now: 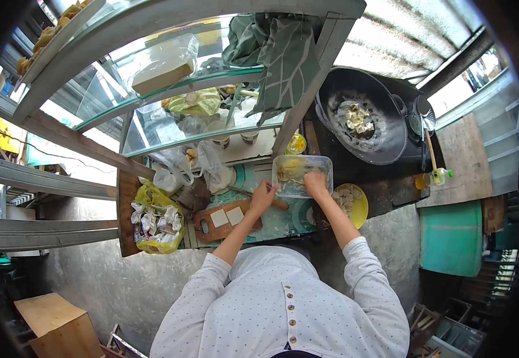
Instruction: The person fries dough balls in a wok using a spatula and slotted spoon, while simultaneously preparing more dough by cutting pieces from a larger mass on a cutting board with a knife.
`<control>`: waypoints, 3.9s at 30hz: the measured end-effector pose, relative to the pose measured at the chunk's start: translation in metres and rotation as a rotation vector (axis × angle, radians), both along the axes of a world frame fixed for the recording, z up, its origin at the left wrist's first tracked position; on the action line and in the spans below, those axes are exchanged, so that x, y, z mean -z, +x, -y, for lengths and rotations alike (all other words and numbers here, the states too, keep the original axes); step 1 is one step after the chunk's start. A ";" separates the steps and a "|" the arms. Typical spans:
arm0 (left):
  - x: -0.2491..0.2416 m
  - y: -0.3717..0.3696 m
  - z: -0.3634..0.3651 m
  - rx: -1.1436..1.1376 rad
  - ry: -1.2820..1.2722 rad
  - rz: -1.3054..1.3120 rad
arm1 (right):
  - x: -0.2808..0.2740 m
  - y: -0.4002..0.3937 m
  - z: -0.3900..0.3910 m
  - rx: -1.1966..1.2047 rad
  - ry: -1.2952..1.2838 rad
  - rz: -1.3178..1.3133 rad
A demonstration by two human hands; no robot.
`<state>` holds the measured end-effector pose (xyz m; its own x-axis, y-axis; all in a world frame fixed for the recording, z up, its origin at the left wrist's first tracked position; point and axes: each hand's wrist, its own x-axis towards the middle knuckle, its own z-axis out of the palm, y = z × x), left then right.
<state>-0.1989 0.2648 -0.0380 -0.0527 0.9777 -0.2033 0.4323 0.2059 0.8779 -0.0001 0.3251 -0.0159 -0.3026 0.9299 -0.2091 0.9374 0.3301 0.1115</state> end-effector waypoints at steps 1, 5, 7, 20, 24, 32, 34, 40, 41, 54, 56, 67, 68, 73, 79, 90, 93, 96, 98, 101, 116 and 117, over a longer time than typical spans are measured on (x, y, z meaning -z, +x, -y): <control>0.003 -0.001 -0.001 0.002 0.010 -0.001 | 0.001 0.000 0.001 -0.006 0.018 -0.034; 0.006 -0.008 -0.017 0.005 -0.012 -0.002 | -0.003 -0.001 0.000 0.026 0.060 -0.087; 0.005 -0.005 -0.032 0.011 -0.038 0.025 | 0.000 0.000 0.000 0.016 0.051 -0.081; 0.035 0.011 -0.048 -0.056 0.027 0.463 | -0.020 0.003 -0.005 -0.254 0.126 -0.232; 0.049 0.009 -0.038 -0.189 -0.069 0.834 | -0.062 -0.017 0.008 0.016 -0.031 -0.295; -0.005 0.005 -0.007 -0.185 -0.160 1.281 | -0.120 -0.027 0.067 0.217 -0.091 -0.446; -0.005 0.004 0.000 -0.172 -0.195 1.308 | -0.125 -0.028 0.071 0.258 -0.074 -0.453; -0.024 0.006 0.022 -0.109 -0.193 1.294 | -0.145 -0.051 0.082 0.282 -0.069 -0.463; -0.033 0.008 0.026 -0.143 -0.175 1.279 | -0.153 -0.058 0.087 0.255 -0.064 -0.445; -0.115 0.002 0.021 -0.420 -0.131 1.092 | -0.211 -0.048 0.095 0.093 0.347 -0.670; -0.125 0.003 0.024 -0.409 -0.140 1.118 | -0.212 -0.048 0.090 0.093 0.365 -0.659; -0.142 0.001 0.034 -0.381 -0.175 1.126 | -0.220 -0.047 0.090 -0.002 0.343 -0.587; -0.146 0.000 0.034 -0.375 -0.164 1.171 | -0.216 -0.048 0.089 -0.037 0.353 -0.565; -0.147 -0.005 0.033 -0.354 -0.223 1.192 | -0.225 -0.045 0.087 -0.088 0.360 -0.544; -0.150 -0.003 0.035 -0.252 -0.109 1.041 | -0.216 -0.052 0.098 -0.139 0.379 -0.361; -0.162 0.002 0.040 -0.322 -0.151 1.175 | -0.234 -0.045 0.099 -0.097 0.364 -0.439; -0.167 0.003 0.043 -0.369 -0.147 1.209 | -0.249 -0.043 0.098 -0.046 0.426 -0.455; -0.155 0.001 0.041 -0.270 -0.062 1.193 | -0.236 -0.057 0.107 -0.120 0.367 -0.395; -0.157 -0.004 0.041 -0.274 -0.053 1.196 | -0.241 -0.053 0.106 -0.109 0.369 -0.422; -0.158 -0.006 0.044 -0.309 -0.044 1.218 | -0.253 -0.043 0.099 -0.081 0.417 -0.437; -0.166 -0.003 0.043 -0.305 0.121 1.288 | -0.256 -0.060 0.106 -0.097 0.319 -0.437; -0.166 -0.002 0.042 -0.273 0.127 1.302 | -0.254 -0.061 0.107 -0.131 0.304 -0.422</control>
